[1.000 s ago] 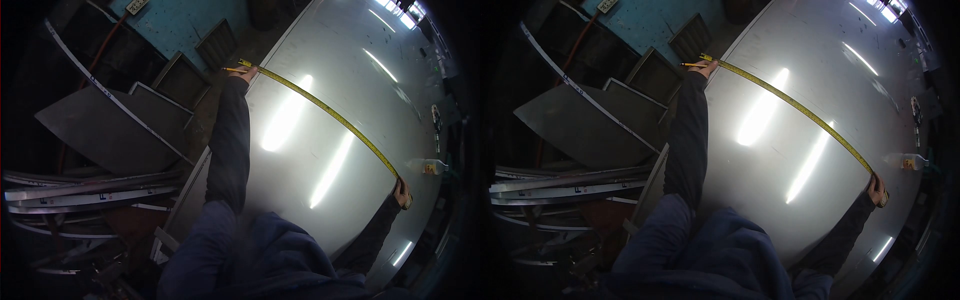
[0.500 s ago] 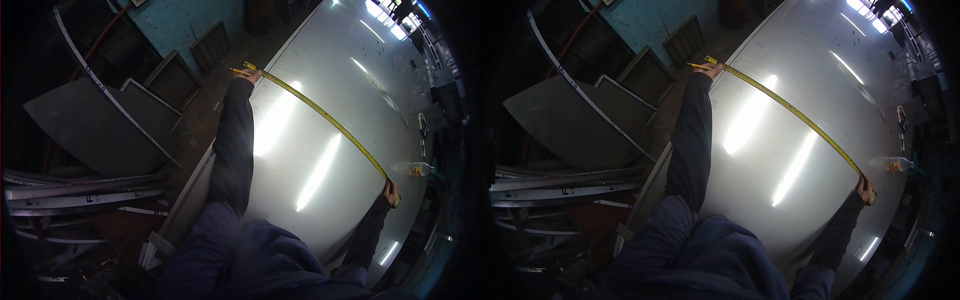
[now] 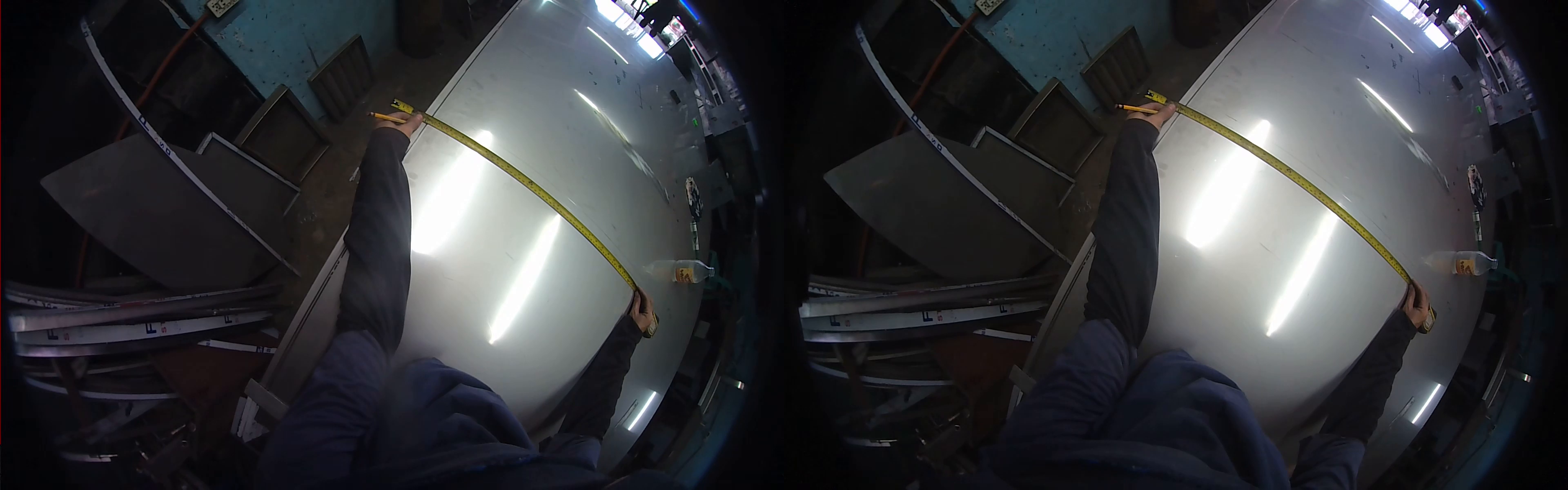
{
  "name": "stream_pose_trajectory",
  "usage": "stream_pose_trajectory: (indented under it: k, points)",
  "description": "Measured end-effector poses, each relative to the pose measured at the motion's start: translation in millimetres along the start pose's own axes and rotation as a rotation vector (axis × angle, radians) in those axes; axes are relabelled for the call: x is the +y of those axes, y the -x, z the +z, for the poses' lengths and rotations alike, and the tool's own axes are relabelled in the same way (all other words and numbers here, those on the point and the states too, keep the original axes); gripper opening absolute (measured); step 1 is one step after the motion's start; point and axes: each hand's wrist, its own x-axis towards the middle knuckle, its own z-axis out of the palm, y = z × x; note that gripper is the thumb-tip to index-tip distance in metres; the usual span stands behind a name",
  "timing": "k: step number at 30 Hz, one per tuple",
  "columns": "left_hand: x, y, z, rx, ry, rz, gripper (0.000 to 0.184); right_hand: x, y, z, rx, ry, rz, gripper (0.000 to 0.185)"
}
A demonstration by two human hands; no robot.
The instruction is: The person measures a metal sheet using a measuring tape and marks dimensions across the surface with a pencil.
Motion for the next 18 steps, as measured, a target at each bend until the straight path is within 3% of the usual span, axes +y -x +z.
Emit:
stream_pose_trajectory:
  k: [14, 16, 18]
  points:
    - [-5.7, -2.9, 0.4, -0.049, 0.061, 0.021, 0.050, 10.5, 0.7, 3.4, 0.020, -0.080, -0.006, 0.013]
    - [-36.9, -34.5, 3.3, -0.006, -0.314, 0.112, 0.042, 15.5, -0.9, 3.7, 0.041, 0.166, -0.090, 0.013]
    - [-41.8, -52.2, -5.6, -0.085, -0.392, 0.179, 0.046, 14.6, 0.2, 10.2, 0.140, 0.171, -0.098, 0.015]
